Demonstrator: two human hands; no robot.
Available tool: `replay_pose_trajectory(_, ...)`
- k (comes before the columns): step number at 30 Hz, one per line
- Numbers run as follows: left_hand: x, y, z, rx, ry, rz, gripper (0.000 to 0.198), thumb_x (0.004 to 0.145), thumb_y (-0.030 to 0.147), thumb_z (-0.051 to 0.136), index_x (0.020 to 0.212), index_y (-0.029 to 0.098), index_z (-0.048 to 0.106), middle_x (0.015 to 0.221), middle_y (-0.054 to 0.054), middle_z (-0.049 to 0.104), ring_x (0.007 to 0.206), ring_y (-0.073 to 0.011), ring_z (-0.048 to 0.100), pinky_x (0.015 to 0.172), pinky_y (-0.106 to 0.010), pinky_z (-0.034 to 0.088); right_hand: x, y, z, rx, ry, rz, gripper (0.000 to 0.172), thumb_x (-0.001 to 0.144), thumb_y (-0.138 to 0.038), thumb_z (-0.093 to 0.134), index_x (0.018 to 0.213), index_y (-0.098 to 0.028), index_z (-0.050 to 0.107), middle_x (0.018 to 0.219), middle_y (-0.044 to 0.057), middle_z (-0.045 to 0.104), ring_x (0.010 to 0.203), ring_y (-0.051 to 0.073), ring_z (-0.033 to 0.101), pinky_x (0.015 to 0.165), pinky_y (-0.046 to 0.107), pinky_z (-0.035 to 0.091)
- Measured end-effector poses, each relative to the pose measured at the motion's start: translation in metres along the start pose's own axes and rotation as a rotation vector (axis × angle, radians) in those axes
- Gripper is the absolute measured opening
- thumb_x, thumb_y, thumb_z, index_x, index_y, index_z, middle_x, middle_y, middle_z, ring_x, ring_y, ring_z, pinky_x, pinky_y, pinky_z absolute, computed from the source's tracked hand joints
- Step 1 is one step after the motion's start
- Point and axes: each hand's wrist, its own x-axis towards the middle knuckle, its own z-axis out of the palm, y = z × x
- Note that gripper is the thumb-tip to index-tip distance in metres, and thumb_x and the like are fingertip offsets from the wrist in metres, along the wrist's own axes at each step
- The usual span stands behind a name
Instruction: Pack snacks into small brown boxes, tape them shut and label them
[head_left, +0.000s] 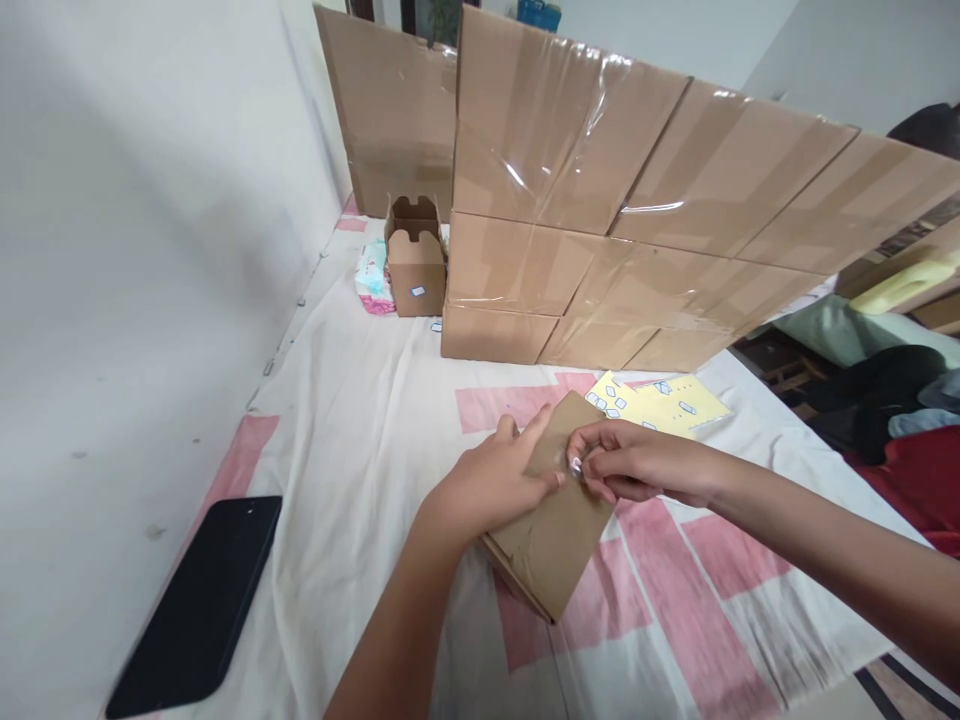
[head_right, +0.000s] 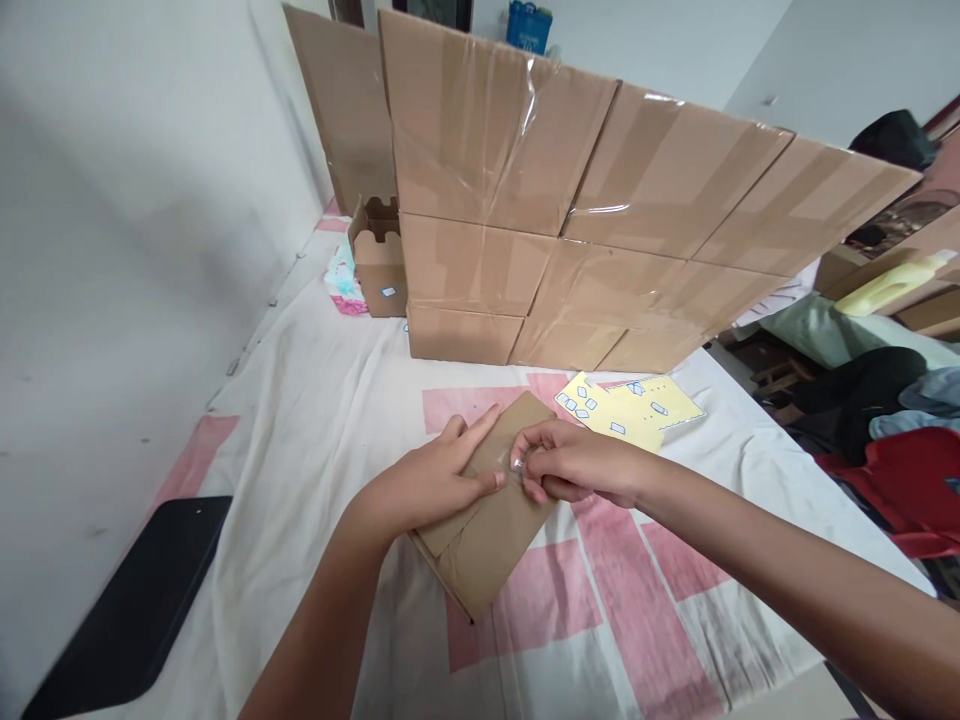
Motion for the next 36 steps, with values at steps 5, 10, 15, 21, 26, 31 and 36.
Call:
replay_pose_trajectory(5, 0.0, 0.0, -0.001, 0.012, -0.001, -0.004, 0.077, 0.091, 0.066, 0.041, 0.158, 0.055, 0.005, 0.14, -0.004, 0.044, 0.105, -0.0292, 0.065, 0.079, -0.036, 0.051, 0.002, -0.005, -0.001, -0.046, -0.016, 0.03, 0.015, 0.067, -0.016, 0.055, 0.082, -0.017, 0.056, 0.055, -0.001, 0.065, 0.033, 0.003, 0.026, 0.036, 0.019, 0.012)
replay_pose_trajectory(10, 0.001, 0.001, 0.0, -0.002, -0.001, -0.017, 0.066, 0.096, 0.063, 0.031, 0.157, 0.056, 0.008, 0.15, -0.004, 0.038, 0.113, -0.0318, 0.063, 0.086, -0.04, 0.05, 0.002, -0.01, 0.0, -0.065, -0.018, 0.068, 0.017, 0.064, -0.017, 0.053, 0.081, -0.017, 0.057, 0.053, -0.002, 0.063, 0.033, 0.003, 0.027, 0.036, 0.018, 0.013)
replay_pose_trajectory(15, 0.0, 0.002, 0.0, -0.015, -0.006, -0.024, 0.061, 0.098, 0.057, 0.027, 0.157, 0.056, 0.01, 0.15, -0.004, 0.037, 0.115, -0.0327, 0.062, 0.09, -0.044, 0.049, 0.002, -0.014, 0.002, -0.113, 0.011, 0.108, 0.019, 0.062, -0.017, 0.052, 0.08, -0.018, 0.056, 0.052, -0.003, 0.063, 0.034, 0.004, 0.027, 0.036, 0.018, 0.013)
replay_pose_trajectory(21, 0.0, 0.002, -0.001, 0.009, 0.001, -0.011, 0.061, 0.098, 0.056, 0.027, 0.158, 0.054, 0.011, 0.15, -0.004, 0.037, 0.115, -0.031, 0.062, 0.089, -0.041, 0.05, 0.004, -0.016, 0.004, -0.21, 0.029, 0.124, 0.016, 0.065, -0.018, 0.054, 0.081, -0.019, 0.054, 0.052, -0.003, 0.063, 0.037, 0.005, 0.03, 0.037, 0.018, 0.017)
replay_pose_trajectory(26, -0.001, 0.002, 0.0, 0.028, 0.016, -0.006, 0.06, 0.099, 0.056, 0.026, 0.158, 0.052, 0.015, 0.15, -0.005, 0.039, 0.121, -0.0313, 0.06, 0.092, -0.04, 0.05, 0.002, -0.02, 0.007, -0.234, 0.058, 0.143, 0.01, 0.072, -0.026, 0.058, 0.078, -0.02, 0.052, 0.049, -0.002, 0.062, 0.034, 0.005, 0.029, 0.036, 0.019, 0.016)
replay_pose_trajectory(31, -0.002, 0.004, 0.0, 0.034, 0.022, -0.003, 0.06, 0.1, 0.056, 0.025, 0.159, 0.051, 0.015, 0.148, -0.005, 0.041, 0.122, -0.0305, 0.059, 0.093, -0.039, 0.049, 0.0, -0.02, 0.008, -0.255, 0.06, 0.11, 0.012, 0.075, -0.025, 0.059, 0.084, -0.02, 0.053, 0.048, -0.004, 0.06, 0.034, 0.005, 0.028, 0.036, 0.019, 0.016)
replay_pose_trajectory(36, -0.002, 0.005, 0.0, 0.018, 0.02, -0.008, 0.059, 0.1, 0.057, 0.025, 0.158, 0.053, 0.015, 0.148, -0.005, 0.041, 0.123, -0.0312, 0.058, 0.093, -0.04, 0.049, -0.004, -0.021, 0.011, -0.226, 0.092, 0.099, 0.017, 0.078, -0.033, 0.063, 0.081, -0.02, 0.051, 0.044, -0.005, 0.056, 0.035, 0.005, 0.026, 0.038, 0.02, 0.015)
